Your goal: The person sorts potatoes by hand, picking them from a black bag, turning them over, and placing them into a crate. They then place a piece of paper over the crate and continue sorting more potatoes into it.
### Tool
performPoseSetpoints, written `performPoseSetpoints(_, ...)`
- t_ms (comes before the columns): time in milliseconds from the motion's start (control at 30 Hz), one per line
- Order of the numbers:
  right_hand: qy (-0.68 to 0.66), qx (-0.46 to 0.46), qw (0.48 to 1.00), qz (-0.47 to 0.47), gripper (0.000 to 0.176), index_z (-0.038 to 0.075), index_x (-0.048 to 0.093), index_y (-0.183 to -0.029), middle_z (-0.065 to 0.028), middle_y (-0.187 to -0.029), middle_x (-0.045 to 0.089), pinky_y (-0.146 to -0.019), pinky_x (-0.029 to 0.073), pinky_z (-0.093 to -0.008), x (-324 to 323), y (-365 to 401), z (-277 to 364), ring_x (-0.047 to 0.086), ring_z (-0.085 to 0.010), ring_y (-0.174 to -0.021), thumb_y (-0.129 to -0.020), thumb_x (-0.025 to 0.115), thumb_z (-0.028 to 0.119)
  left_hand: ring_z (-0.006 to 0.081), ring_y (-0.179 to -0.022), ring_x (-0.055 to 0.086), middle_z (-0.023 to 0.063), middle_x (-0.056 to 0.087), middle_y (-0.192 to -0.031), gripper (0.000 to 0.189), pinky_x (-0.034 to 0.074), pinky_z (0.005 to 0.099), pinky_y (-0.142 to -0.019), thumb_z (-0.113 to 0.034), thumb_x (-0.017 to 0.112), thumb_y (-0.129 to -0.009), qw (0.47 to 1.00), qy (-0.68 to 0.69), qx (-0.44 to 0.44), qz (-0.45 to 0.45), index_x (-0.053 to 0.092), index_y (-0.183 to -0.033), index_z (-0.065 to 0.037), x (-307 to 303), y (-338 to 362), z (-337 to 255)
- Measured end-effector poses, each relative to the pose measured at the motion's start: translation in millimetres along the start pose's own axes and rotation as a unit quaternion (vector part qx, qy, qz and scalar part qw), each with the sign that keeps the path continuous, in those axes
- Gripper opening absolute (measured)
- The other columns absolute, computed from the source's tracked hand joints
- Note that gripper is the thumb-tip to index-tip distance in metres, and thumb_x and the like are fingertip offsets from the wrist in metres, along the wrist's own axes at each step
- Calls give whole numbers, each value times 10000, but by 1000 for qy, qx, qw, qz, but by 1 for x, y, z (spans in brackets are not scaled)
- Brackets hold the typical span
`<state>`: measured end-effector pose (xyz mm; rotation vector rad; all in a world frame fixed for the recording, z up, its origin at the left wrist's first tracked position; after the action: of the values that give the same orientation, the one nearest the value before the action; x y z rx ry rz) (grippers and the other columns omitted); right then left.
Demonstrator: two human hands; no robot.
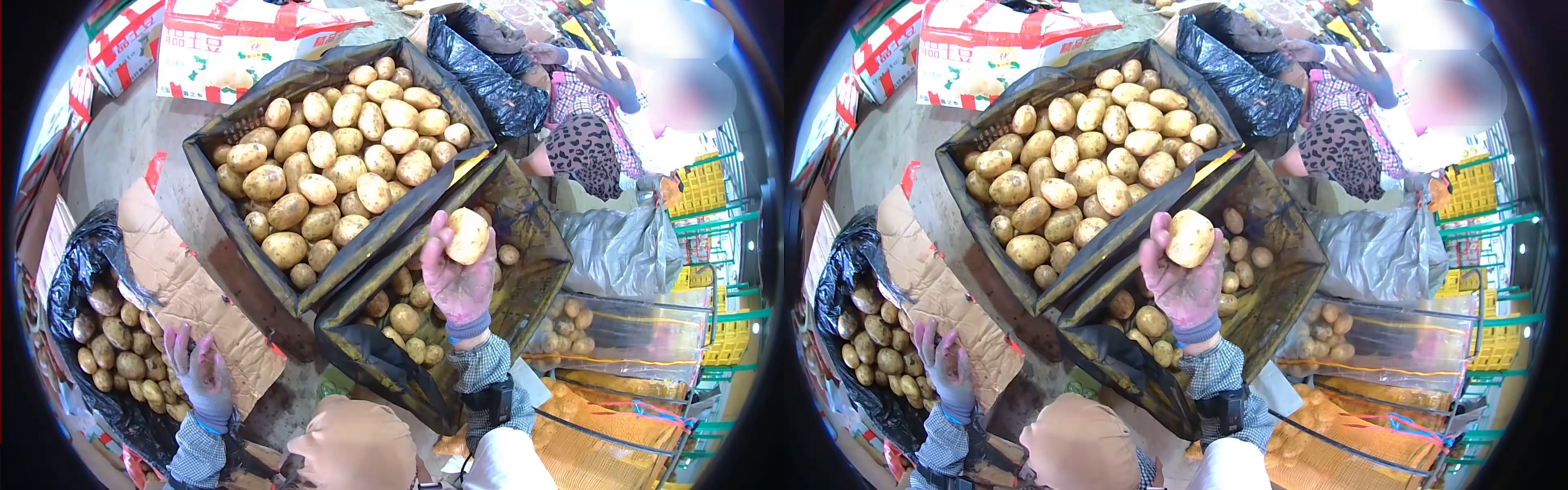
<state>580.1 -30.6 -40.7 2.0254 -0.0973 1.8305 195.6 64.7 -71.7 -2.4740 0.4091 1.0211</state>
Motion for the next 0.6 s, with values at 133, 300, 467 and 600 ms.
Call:
performPoseSetpoints(133, 296, -80, 949, 72, 487, 74, 489, -1241, -123, -1145, 552, -753, 539, -345, -10, -27, 56, 566, -223, -962, -910, 569, 422, 333, -1410, 188, 120, 366, -1425, 340, 482, 326, -924, 113, 527, -771, 1000, 21, 0, -2, 604, -1068, -35, 1, -1, -1)
performPoseSetpoints(300, 645, -457, 607, -78, 536, 75, 377, -1374, -110, -1274, 446, -849, 481, -296, 38, -102, 134, 505, -197, -1089, -924, 596, 267, 346, -1404, 205, 123, 379, -1416, 336, 456, 357, -961, 106, 542, -750, 1000, 9, -10, -8, 611, -1047, -36, 3, 4, 8)
performPoseSetpoints(467, 858, -486, 131, -101, 594, 13, 383, -1367, -234, -1254, 487, -999, 388, -423, 25, -189, 150, 493, -344, -1148, -888, 592, 294, 363, -1390, 236, 123, 417, -1389, 330, 388, 400, -1030, 88, 557, -729, 1000, -26, -13, -10, 622, -1027, -38, 3, 6, 9)
performPoseSetpoints(600, 976, -151, -56, -145, 589, 100, 350, -1412, -235, -1181, 578, -928, 435, -428, -61, -226, 166, 549, -382, -1080, -876, 477, 308, 382, -1375, 257, 129, 439, -1366, 328, 319, 448, -1068, 57, 576, -719, 1000, -21, -21, -2, 631, -1022, -54, 0, 2, 8)
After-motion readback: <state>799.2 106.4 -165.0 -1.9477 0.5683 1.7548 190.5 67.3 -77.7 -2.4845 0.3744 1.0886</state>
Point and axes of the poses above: each hand's wrist, its own y-axis away from the middle knuckle, its own x-axis out of the palm, z = x × y, the point moved 5 cm from there along -y, towards the middle knuckle
